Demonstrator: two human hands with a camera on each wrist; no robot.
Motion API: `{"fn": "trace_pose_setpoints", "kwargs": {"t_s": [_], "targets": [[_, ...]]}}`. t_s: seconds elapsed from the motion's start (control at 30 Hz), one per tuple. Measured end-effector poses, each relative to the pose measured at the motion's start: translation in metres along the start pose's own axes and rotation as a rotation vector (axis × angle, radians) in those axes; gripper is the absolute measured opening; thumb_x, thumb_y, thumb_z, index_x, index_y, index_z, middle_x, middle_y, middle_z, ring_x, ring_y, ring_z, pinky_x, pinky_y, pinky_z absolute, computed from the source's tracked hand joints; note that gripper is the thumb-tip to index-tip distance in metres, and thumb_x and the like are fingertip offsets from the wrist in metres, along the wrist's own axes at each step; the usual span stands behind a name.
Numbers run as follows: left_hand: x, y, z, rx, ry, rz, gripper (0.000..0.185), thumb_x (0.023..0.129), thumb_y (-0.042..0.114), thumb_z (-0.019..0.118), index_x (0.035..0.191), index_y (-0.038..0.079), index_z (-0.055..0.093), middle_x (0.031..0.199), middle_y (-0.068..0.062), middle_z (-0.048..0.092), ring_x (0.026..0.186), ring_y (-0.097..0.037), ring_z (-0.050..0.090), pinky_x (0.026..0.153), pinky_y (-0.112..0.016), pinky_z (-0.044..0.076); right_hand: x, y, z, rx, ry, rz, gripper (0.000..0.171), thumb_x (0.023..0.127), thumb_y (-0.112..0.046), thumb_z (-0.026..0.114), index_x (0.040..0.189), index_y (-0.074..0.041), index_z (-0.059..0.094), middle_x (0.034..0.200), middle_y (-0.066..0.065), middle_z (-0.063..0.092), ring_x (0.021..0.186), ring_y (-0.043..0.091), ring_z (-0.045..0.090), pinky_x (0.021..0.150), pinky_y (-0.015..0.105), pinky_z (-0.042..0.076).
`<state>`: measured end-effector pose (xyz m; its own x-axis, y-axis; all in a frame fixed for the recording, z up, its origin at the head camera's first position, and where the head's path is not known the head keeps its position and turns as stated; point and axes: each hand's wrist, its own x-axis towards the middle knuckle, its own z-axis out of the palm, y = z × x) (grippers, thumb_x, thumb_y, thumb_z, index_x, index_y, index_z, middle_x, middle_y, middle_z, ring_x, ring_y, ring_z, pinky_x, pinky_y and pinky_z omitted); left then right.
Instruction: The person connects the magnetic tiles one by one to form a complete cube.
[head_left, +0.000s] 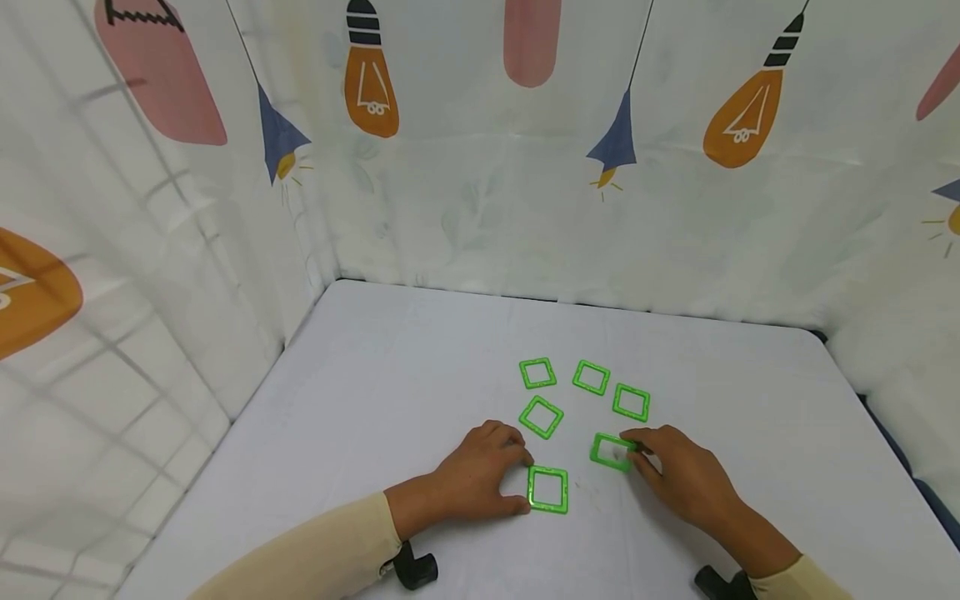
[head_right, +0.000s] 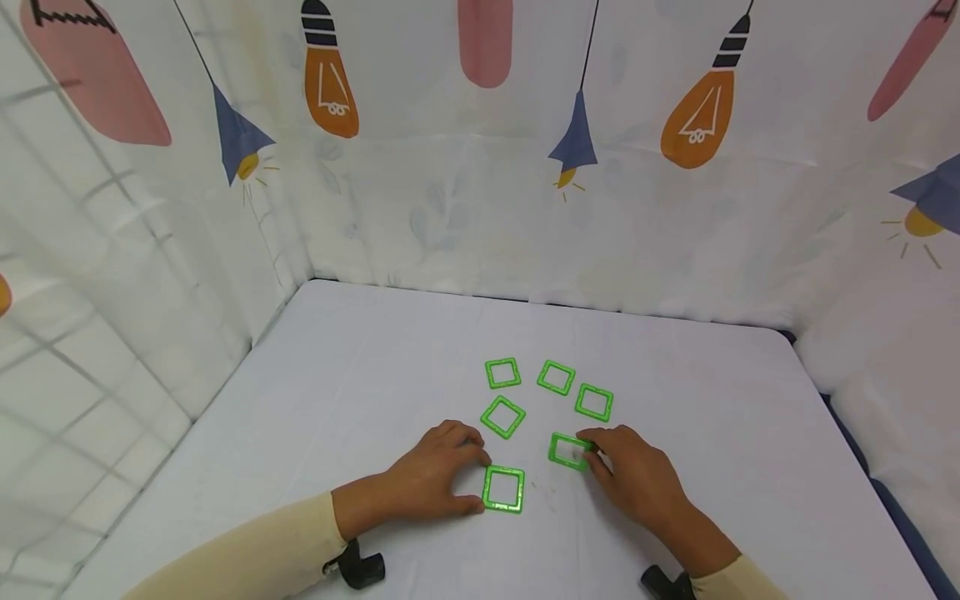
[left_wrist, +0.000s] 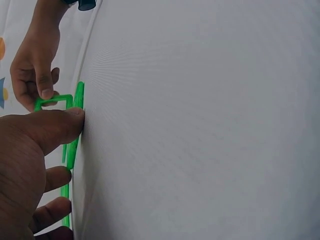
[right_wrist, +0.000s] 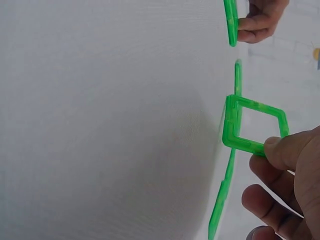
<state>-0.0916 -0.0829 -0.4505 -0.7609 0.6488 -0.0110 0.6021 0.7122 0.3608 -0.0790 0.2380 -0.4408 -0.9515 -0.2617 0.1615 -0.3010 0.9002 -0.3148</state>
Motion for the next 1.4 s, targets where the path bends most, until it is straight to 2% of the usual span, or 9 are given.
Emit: {"fn": "trace_pose_setpoints", "kwargs": {"t_s": [0.33,0.7,0.97,1.4], "targets": [[0.0,-0.001,0.001,-0.003,0.003,0.002,0.048,0.084,0.051,0.081,0.123,0.025,0.069,0.13,0.006,0.053,0.128,-0.016,0.044,0.11,-0.04,0.036,0.003,-0.007,0.0,-0.015,0.049,-0.036,0.03,0.087,-0.019,0.083,0.116,-0.022,0.077,0.098,-0.006,0.069,0.08,0.009,0.06,0.058,0.026,0.046],[-0.001,0.0,0.0,-0.001,0.015,0.008,0.048,0.084,0.05,0.081,0.123,0.024,0.07,0.13,0.006,0.054,0.128,-0.015,0.044,0.111,-0.038,0.036,0.007,-0.02,-0.001,-0.021,0.066,-0.066,0.03,0.086,-0.018,0.085,0.115,-0.023,0.078,0.101,-0.006,0.069,0.085,0.009,0.062,0.062,0.026,0.049],[-0.001,0.0,0.001,-0.002,0.017,0.013,0.049,0.084,0.051,0.082,0.123,0.023,0.07,0.13,0.005,0.054,0.127,-0.016,0.044,0.11,-0.039,0.036,0.009,-0.024,0.0,-0.024,0.094,-0.124,0.03,0.084,-0.018,0.086,0.112,-0.023,0.078,0.102,-0.008,0.07,0.089,0.01,0.065,0.063,0.026,0.051],[0.0,-0.002,0.002,0.004,0.023,0.012,0.05,0.083,0.053,0.081,0.123,0.024,0.071,0.13,0.005,0.054,0.128,-0.017,0.045,0.11,-0.04,0.037,0.013,-0.033,0.005,-0.017,0.082,-0.155,0.03,0.083,-0.019,0.087,0.111,-0.024,0.077,0.101,-0.011,0.072,0.09,0.009,0.067,0.068,0.028,0.054]]}}
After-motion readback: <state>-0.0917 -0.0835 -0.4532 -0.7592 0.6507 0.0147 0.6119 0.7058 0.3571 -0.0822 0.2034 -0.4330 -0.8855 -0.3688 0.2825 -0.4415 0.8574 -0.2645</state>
